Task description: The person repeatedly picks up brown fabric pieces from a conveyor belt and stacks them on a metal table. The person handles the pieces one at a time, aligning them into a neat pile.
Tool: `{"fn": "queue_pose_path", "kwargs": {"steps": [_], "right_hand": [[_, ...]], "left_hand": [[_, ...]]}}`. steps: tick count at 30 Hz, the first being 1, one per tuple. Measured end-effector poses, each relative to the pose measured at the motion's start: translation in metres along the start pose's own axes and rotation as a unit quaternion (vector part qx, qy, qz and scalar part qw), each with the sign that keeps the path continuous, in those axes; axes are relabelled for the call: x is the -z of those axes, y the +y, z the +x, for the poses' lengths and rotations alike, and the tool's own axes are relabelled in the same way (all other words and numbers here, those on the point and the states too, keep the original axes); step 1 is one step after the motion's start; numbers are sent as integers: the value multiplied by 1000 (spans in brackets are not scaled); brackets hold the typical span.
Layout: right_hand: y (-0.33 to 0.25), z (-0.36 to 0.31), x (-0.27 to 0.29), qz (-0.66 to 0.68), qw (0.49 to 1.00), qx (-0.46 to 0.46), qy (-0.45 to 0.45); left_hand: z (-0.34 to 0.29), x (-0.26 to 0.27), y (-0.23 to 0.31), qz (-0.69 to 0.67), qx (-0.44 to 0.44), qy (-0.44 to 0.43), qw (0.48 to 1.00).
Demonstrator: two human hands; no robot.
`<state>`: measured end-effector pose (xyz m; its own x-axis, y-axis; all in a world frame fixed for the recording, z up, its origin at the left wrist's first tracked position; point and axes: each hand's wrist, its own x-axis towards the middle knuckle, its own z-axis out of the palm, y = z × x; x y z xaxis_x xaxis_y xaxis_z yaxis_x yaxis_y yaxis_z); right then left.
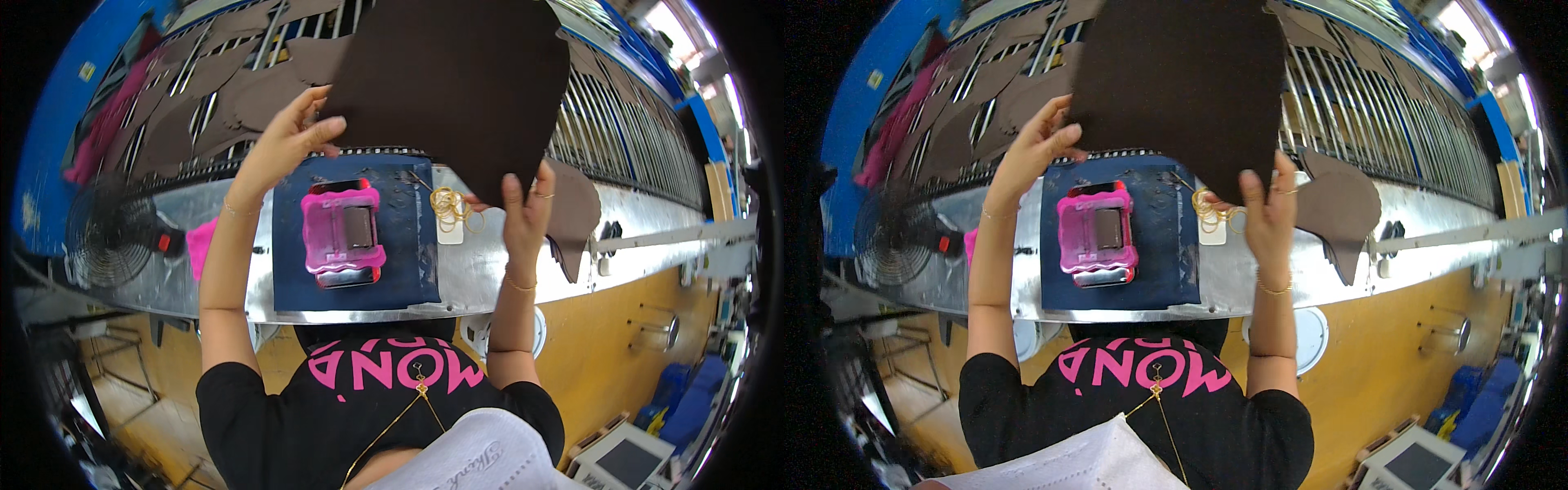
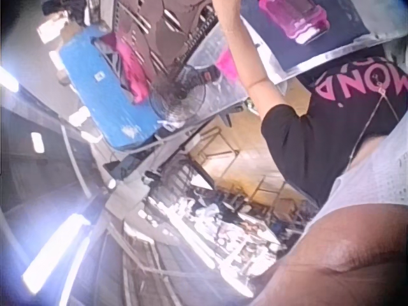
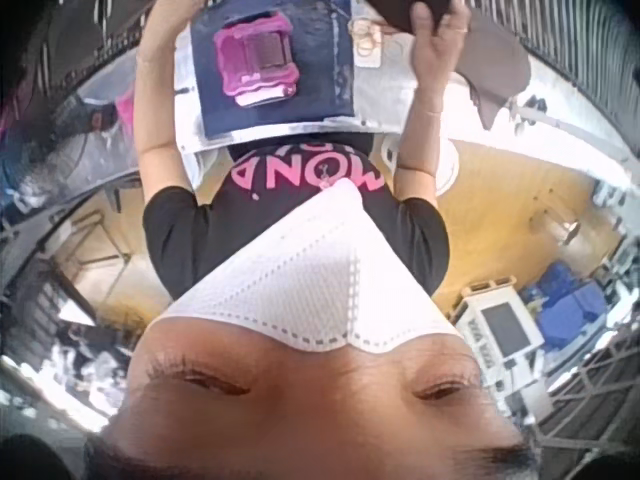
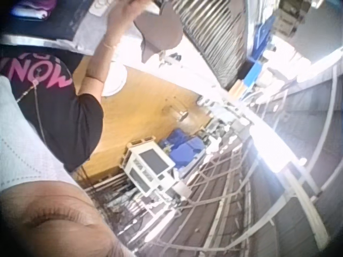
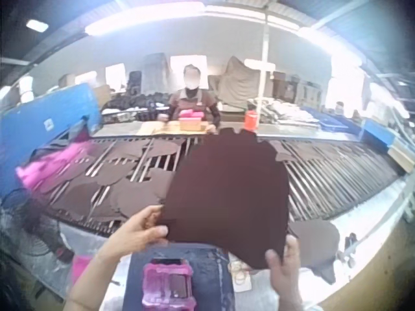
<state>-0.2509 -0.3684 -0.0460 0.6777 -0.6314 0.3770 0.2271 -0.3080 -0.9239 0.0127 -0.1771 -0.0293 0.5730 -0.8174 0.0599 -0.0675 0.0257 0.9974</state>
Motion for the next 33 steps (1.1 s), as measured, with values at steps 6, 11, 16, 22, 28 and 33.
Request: {"fn": "queue_pose_path", "kwargs": {"steps": [6,11,16,22,28,33], "right_hand": [[2,1,-74,-75,987,8,-140],[5,-5,-110,-81,973,52,-209],[7,-3,-106,-161,943,157,-247],[32,-17,-42,-263,927,101,-247],[41,-59,22,-270,950,-24,-153],[46,-79,112,-267,962,-59,-13]], "left_hand": [[-78,67,64,183,-46,151,970],[-136,104,64,189,-81,215,955],[-164,100,58,240,18,203,949],[-143,60,26,257,108,100,955],[-88,13,21,300,37,-47,952],[-57,-35,10,379,-172,-155,896]]}}
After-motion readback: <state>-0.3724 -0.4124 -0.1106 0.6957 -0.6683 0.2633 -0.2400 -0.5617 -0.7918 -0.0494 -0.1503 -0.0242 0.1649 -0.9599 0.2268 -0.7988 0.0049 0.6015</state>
